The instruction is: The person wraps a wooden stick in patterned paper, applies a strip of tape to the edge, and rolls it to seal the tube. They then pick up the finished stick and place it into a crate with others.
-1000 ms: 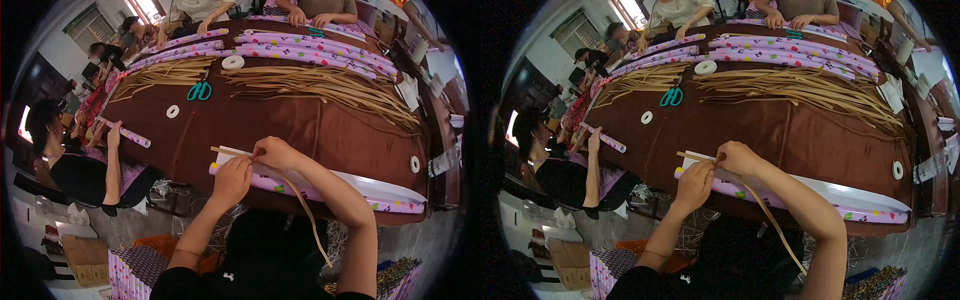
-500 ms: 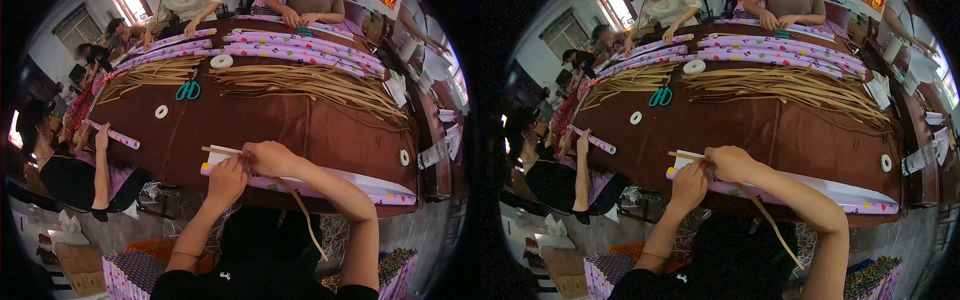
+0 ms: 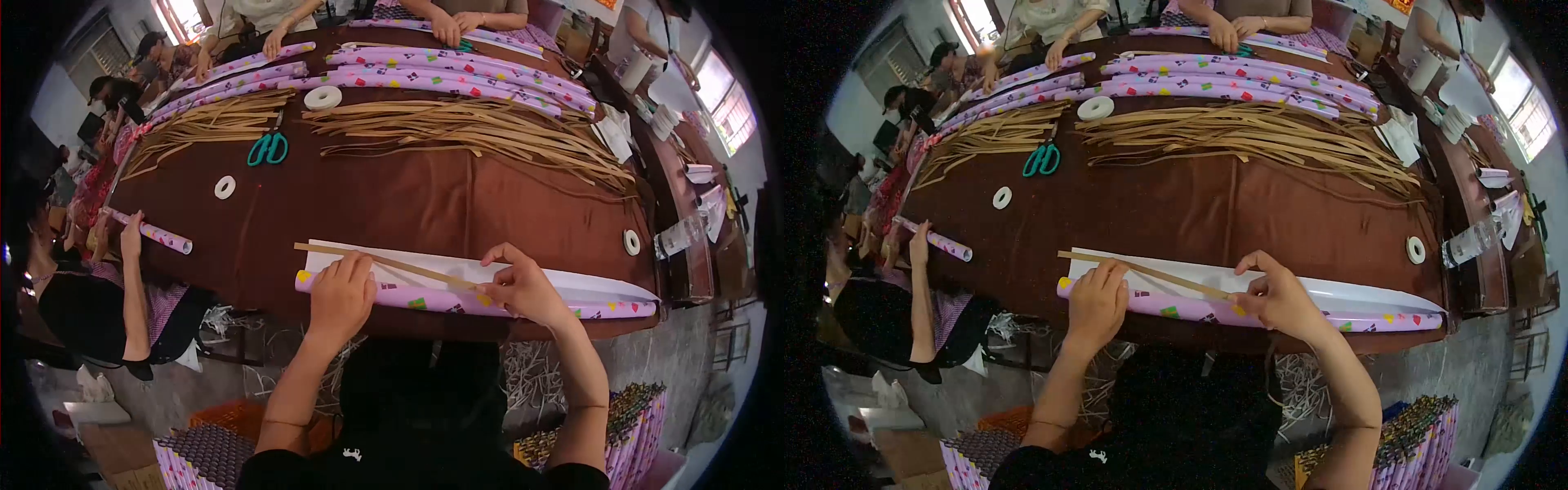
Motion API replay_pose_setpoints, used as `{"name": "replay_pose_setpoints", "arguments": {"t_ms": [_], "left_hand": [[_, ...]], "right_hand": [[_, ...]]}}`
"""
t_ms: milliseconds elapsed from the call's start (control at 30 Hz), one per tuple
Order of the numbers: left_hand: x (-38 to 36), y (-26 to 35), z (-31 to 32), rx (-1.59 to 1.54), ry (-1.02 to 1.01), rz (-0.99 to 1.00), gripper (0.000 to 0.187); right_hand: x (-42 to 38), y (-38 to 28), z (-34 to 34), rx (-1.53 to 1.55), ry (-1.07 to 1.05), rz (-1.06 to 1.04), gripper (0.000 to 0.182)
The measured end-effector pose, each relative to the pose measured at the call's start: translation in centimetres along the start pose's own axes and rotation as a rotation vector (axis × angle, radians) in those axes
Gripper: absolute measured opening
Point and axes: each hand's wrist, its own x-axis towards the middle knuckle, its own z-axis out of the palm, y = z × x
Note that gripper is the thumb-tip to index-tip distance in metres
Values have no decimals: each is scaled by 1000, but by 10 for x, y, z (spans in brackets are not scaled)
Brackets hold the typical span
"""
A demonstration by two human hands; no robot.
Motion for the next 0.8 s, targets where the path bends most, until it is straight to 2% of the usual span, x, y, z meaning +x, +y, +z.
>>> {"name": "replay_pose_setpoints", "arguments": {"t_ms": [33, 67, 133, 167, 200, 333, 400, 800], "left_hand": [[0, 0, -1, -15, -2, 10, 24], [1, 1, -3, -10, -18, 5, 24], [0, 0, -1, 2, -32, 1, 25], [-1, -1, 0, -11, -33, 13, 25], [0, 0, 0, -1, -33, 8, 25], [0, -1, -1, -3, -33, 19, 25], [0, 0, -1, 2, -53, -1, 25], [-1, 0, -1, 7, -62, -3, 24]], "right_hand": [[3, 22, -7, -96, 100, -166, 34], [5, 31, -9, -97, 116, -157, 34], [3, 39, -11, -464, 398, -380, 34], [-1, 30, -5, -474, 416, -261, 36], [1, 29, -2, -477, 431, -252, 36], [10, 42, 1, -600, 550, -267, 36], [12, 46, 2, -645, 610, -348, 35], [22, 52, 2, -731, 657, -336, 37]]}}
